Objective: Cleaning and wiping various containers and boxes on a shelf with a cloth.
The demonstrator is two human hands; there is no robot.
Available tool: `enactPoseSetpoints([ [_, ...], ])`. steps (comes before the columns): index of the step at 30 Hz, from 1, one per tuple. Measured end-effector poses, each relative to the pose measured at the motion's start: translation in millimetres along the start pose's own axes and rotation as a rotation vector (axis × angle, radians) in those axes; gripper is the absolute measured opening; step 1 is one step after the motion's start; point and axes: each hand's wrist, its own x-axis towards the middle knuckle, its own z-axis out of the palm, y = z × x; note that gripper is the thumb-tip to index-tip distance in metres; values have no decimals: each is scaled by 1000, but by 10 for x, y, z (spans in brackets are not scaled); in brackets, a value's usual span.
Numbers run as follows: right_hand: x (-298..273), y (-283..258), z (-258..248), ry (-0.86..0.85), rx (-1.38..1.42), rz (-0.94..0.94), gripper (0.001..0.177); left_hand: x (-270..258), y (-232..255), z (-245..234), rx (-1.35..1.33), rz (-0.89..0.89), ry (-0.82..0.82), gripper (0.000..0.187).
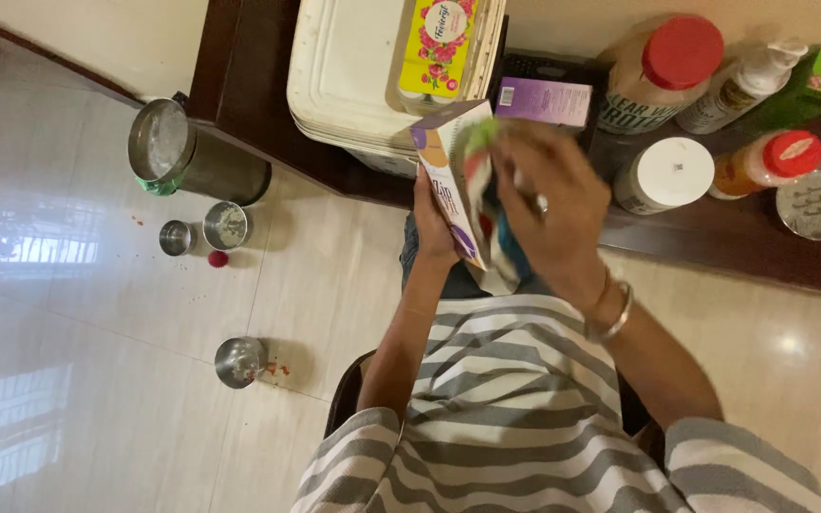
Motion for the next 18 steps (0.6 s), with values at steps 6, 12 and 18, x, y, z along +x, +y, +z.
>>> enactPoseSetpoints([
  [6, 371, -92, -22, -74, 5, -100, 44, 230, -21, -110, 43, 42, -109, 53],
  [12, -52, 149, -29, -147, -45, -101, 51, 178, 33, -186, -93, -44, -209, 62],
  [18, -518, 188, -91, -95, -58, -9, 44, 41, 194, 264, 109, 135, -159, 57],
])
